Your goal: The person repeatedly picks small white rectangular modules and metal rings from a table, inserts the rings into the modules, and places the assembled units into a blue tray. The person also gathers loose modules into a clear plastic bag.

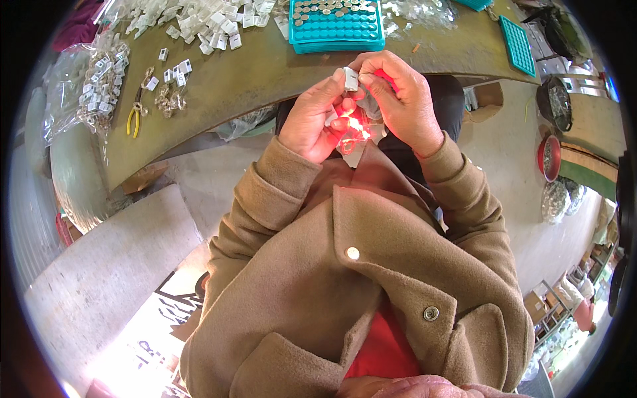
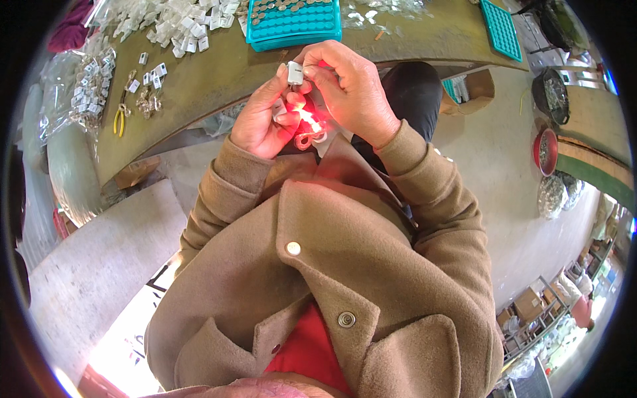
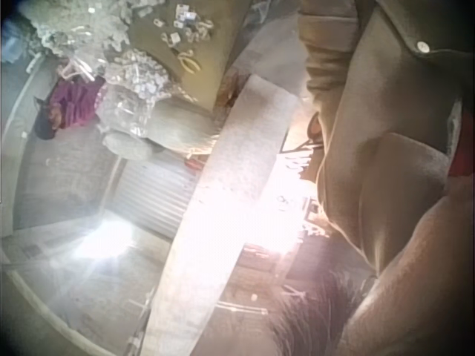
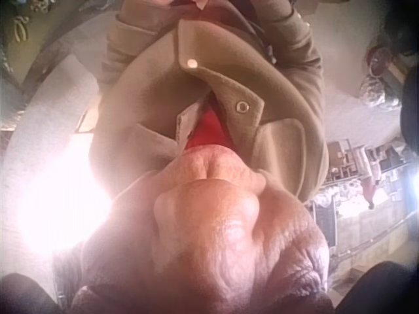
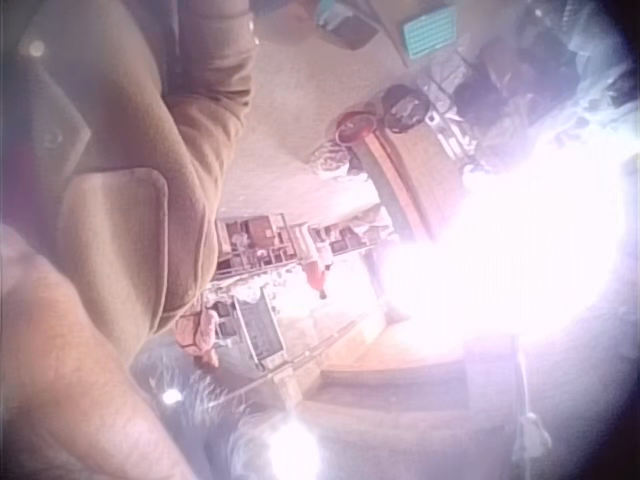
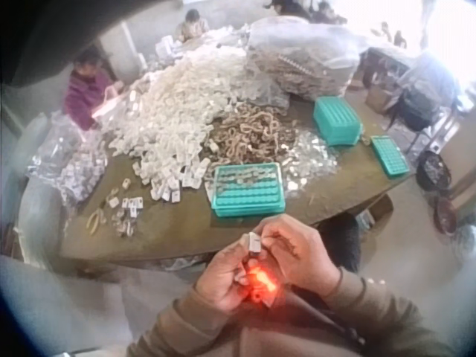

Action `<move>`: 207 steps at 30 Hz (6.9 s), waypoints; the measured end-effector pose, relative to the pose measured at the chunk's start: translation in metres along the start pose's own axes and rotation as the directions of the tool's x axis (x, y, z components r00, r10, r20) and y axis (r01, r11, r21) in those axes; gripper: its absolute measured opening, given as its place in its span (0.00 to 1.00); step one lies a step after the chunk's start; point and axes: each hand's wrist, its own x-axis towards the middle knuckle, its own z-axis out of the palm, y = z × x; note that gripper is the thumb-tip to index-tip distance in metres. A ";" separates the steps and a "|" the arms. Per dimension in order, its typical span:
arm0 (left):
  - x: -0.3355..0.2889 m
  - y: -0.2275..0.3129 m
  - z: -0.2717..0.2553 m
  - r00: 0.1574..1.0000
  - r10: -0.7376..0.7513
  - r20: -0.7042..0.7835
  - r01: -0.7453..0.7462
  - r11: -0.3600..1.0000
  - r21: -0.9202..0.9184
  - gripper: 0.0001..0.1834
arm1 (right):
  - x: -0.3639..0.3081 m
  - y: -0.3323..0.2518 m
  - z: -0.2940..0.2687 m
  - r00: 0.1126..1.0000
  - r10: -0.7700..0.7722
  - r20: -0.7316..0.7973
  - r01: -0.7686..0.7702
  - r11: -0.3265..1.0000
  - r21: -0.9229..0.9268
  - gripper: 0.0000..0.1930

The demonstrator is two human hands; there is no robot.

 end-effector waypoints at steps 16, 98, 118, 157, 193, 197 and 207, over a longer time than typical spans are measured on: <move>-0.013 0.012 -0.008 0.956 0.093 -0.279 -0.061 0.991 0.122 0.12 | 0.025 -0.015 0.015 0.982 0.026 0.187 -0.006 0.994 -0.107 0.07; -0.074 0.208 -0.125 0.540 0.840 0.050 0.366 -0.287 0.885 0.49 | 0.548 0.079 0.372 0.934 -0.059 0.353 0.202 0.902 -0.382 0.25; -0.122 0.213 -0.131 0.291 0.932 -0.214 -0.492 0.338 0.803 0.34 | 0.203 -0.106 0.132 0.938 -0.332 0.100 0.343 0.931 -0.127 0.16; -0.174 0.131 0.013 0.230 0.969 0.091 -0.899 0.176 0.400 0.41 | 0.073 -0.164 0.242 0.810 -0.431 0.397 0.344 0.898 0.274 0.35; -0.363 0.148 0.064 0.206 0.951 0.230 0.490 -0.304 0.817 0.38 | 0.113 -0.163 0.273 0.351 -0.860 0.370 0.936 0.327 -0.128 0.06; -0.358 0.160 0.047 0.492 0.869 0.054 0.779 -0.467 0.419 0.28 | 0.103 -0.172 0.274 0.309 -0.868 0.388 0.949 0.306 -0.070 0.04; -0.331 0.148 0.014 0.066 0.998 0.005 0.743 -0.053 0.667 0.17 | 0.087 -0.147 0.250 0.486 -0.746 0.455 0.852 0.522 -0.053 0.08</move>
